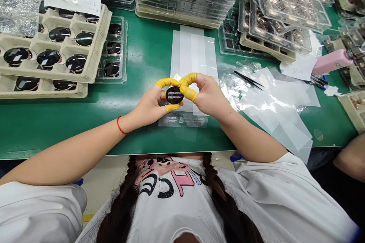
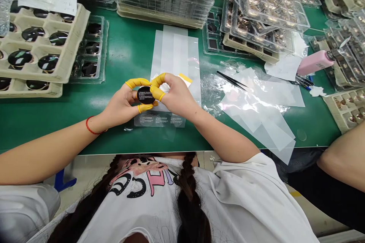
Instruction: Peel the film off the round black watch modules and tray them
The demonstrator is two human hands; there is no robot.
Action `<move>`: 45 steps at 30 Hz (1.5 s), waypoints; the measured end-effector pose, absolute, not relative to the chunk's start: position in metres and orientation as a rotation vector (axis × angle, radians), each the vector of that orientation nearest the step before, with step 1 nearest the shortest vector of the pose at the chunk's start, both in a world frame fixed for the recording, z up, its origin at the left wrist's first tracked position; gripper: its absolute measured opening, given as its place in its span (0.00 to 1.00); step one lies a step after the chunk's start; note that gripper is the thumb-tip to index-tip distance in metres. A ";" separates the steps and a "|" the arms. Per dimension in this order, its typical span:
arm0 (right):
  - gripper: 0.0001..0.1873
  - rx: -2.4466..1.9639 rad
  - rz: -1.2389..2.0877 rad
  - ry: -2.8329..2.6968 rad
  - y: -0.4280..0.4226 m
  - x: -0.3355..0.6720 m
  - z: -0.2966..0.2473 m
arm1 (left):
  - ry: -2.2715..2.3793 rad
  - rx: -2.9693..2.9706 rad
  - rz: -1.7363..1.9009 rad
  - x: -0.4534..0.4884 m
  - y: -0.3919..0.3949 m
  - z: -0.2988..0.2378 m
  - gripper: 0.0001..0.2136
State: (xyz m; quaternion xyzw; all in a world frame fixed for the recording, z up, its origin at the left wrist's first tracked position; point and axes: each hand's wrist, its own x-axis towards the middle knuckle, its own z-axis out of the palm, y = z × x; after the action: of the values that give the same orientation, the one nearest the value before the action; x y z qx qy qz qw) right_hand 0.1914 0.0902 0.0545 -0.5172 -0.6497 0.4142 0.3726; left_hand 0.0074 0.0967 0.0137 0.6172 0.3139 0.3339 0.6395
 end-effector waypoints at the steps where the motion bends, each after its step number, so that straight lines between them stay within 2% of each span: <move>1: 0.04 -1.328 1.054 -1.670 0.090 0.191 0.055 | 0.717 1.406 0.761 0.007 0.097 0.014 0.26; 12: 0.04 -1.334 1.027 -1.709 0.089 0.189 0.054 | 0.710 1.393 0.789 0.010 0.097 0.015 0.26; 16: 0.06 -1.342 0.699 -1.920 0.092 0.200 0.057 | 0.734 1.375 0.792 0.010 0.098 0.015 0.25; 20: 0.11 -1.619 0.272 -2.064 0.107 0.235 0.046 | 0.761 1.294 0.756 0.010 0.101 0.012 0.25; 25: 0.24 -2.058 0.237 -2.087 0.126 0.267 0.012 | 0.809 1.234 0.685 0.012 0.104 0.007 0.26; 28: 0.20 -2.129 0.314 -2.021 0.129 0.269 0.007 | 0.821 1.235 0.684 0.012 0.104 0.006 0.26; 31: 0.11 -2.191 0.368 -1.960 0.123 0.261 0.018 | 0.811 1.235 0.677 0.012 0.104 0.006 0.26; 33: 0.05 -2.067 0.346 -1.926 0.114 0.250 0.028 | 0.802 1.238 0.679 0.013 0.103 0.005 0.26; 35: 0.04 -1.799 0.347 -1.892 0.102 0.235 0.037 | 0.794 1.239 0.688 0.013 0.103 0.005 0.26; 39: 0.06 -1.379 0.456 -1.905 0.079 0.204 0.042 | 0.783 1.260 0.724 0.014 0.101 0.007 0.25; 45: 0.07 -1.265 0.287 -2.075 0.064 0.187 0.031 | 0.791 1.459 0.775 0.012 0.100 0.004 0.24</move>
State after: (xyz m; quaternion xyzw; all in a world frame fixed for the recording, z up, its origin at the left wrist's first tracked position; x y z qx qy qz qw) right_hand 0.1875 0.0640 0.0309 -0.4860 -0.7973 0.1104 0.3405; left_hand 0.0120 0.0997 0.0040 0.6316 0.3426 0.3357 0.6091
